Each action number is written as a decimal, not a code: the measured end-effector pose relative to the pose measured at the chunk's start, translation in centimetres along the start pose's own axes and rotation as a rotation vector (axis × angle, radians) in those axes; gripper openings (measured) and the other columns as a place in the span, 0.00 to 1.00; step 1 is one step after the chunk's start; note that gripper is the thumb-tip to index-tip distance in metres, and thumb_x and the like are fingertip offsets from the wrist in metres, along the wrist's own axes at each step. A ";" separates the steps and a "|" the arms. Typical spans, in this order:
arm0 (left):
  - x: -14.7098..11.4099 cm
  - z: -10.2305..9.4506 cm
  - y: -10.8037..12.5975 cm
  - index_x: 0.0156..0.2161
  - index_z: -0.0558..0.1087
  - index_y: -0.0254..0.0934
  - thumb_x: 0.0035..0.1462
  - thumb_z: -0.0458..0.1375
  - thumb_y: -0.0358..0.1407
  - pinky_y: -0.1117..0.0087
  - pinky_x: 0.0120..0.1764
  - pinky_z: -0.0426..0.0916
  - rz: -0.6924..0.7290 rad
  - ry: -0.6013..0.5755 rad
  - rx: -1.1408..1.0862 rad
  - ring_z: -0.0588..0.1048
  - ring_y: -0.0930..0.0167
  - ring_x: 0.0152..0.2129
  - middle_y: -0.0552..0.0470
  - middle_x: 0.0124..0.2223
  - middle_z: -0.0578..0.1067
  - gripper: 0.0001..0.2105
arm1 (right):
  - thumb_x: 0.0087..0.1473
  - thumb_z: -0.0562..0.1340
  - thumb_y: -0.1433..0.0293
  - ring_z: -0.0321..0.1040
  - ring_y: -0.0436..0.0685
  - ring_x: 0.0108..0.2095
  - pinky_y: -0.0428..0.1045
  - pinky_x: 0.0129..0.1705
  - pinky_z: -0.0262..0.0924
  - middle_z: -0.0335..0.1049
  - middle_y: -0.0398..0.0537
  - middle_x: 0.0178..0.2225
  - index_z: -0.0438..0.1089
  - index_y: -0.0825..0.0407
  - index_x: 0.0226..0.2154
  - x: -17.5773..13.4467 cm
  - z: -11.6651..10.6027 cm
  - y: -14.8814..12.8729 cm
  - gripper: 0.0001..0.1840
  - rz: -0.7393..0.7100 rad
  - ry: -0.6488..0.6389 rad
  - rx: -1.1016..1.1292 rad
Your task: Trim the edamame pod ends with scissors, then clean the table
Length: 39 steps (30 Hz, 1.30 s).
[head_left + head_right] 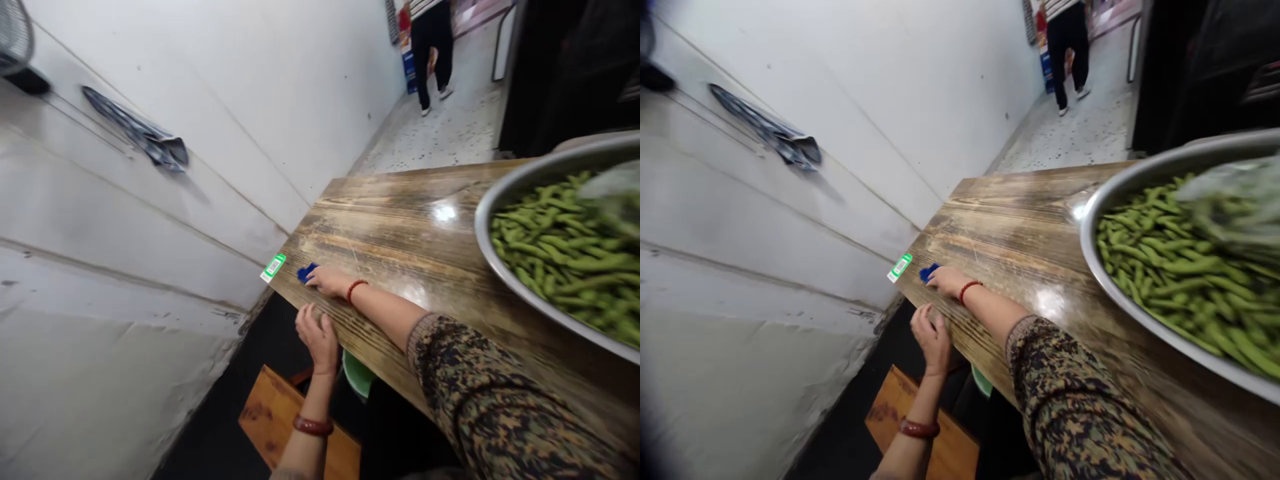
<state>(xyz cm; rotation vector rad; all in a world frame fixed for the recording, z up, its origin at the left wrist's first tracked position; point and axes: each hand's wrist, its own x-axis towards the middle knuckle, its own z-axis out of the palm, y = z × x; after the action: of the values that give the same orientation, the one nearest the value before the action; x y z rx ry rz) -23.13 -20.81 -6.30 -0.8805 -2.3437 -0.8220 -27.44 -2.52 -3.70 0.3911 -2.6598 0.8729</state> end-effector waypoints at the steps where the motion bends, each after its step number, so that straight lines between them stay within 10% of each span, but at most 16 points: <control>1: -0.5 -0.7 -0.4 0.50 0.66 0.33 0.60 0.48 0.37 0.52 0.56 0.55 -0.041 0.034 -0.022 0.62 0.59 0.53 0.37 0.51 0.66 0.16 | 0.56 0.61 0.73 0.65 0.57 0.52 0.51 0.53 0.60 0.70 0.49 0.51 0.74 0.50 0.42 -1.4 0.8 -1.9 0.11 -0.034 -0.014 0.008; 8: -5.0 -4.8 -1.7 0.48 0.67 0.35 0.60 0.47 0.40 0.53 0.52 0.61 -0.176 0.007 -0.158 0.66 0.61 0.47 0.42 0.45 0.68 0.15 | 0.54 0.55 0.82 0.69 0.51 0.47 0.46 0.51 0.60 0.73 0.45 0.46 0.74 0.49 0.44 -14.3 -1.9 -8.9 0.21 -0.050 0.078 0.037; 14: -6.3 -3.3 0.7 0.48 0.67 0.35 0.60 0.48 0.40 0.55 0.53 0.61 -0.094 -0.055 -0.254 0.66 0.62 0.47 0.41 0.46 0.68 0.15 | 0.56 0.51 0.79 0.56 0.65 0.59 0.63 0.58 0.52 0.57 0.63 0.59 0.63 0.57 0.56 -28.0 -8.6 -6.0 0.25 0.490 0.427 -0.202; 17: -5.2 -2.6 1.6 0.47 0.68 0.34 0.59 0.48 0.40 0.55 0.53 0.60 -0.064 -0.041 -0.264 0.66 0.62 0.48 0.42 0.45 0.68 0.15 | 0.55 0.56 0.76 0.54 0.71 0.59 0.69 0.58 0.49 0.56 0.68 0.59 0.67 0.59 0.53 -28.1 -7.0 -7.2 0.22 0.491 0.387 -0.223; 24: -2.5 -3.4 2.8 0.45 0.68 0.35 0.58 0.48 0.39 0.55 0.52 0.61 -0.068 0.015 -0.286 0.67 0.62 0.46 0.44 0.43 0.68 0.14 | 0.49 0.62 0.79 0.68 0.54 0.47 0.47 0.50 0.61 0.73 0.47 0.47 0.75 0.49 0.43 -19.2 -0.2 -16.7 0.18 0.089 0.107 -0.118; 29: -2.6 -3.3 3.4 0.47 0.67 0.35 0.58 0.49 0.39 0.56 0.51 0.62 -0.062 -0.011 -0.328 0.67 0.62 0.45 0.45 0.44 0.67 0.15 | 0.58 0.51 0.78 0.66 0.52 0.50 0.49 0.52 0.62 0.69 0.51 0.51 0.67 0.51 0.53 -30.2 -5.3 -19.1 0.22 0.125 0.323 0.037; 34: -2.8 -1.0 5.3 0.49 0.66 0.33 0.59 0.49 0.39 0.54 0.54 0.58 0.102 -0.079 -0.354 0.65 0.60 0.49 0.40 0.47 0.67 0.16 | 0.61 0.49 0.73 0.56 0.60 0.60 0.63 0.61 0.53 0.61 0.53 0.58 0.60 0.46 0.59 -46.1 -8.3 -20.1 0.24 0.804 0.568 -0.260; 39: -2.8 1.2 6.9 0.49 0.66 0.32 0.58 0.49 0.39 0.52 0.55 0.56 0.145 -0.103 -0.356 0.65 0.58 0.50 0.38 0.48 0.67 0.17 | 0.59 0.49 0.77 0.55 0.63 0.59 0.65 0.59 0.54 0.63 0.51 0.57 0.63 0.46 0.56 -41.1 -3.0 -21.9 0.25 0.785 0.543 -0.275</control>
<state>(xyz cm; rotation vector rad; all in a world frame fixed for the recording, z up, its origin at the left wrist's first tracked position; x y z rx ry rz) -16.65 -16.87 -6.42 -1.2499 -2.2211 -1.1785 18.36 -11.14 -5.31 -0.8837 -2.3236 0.6429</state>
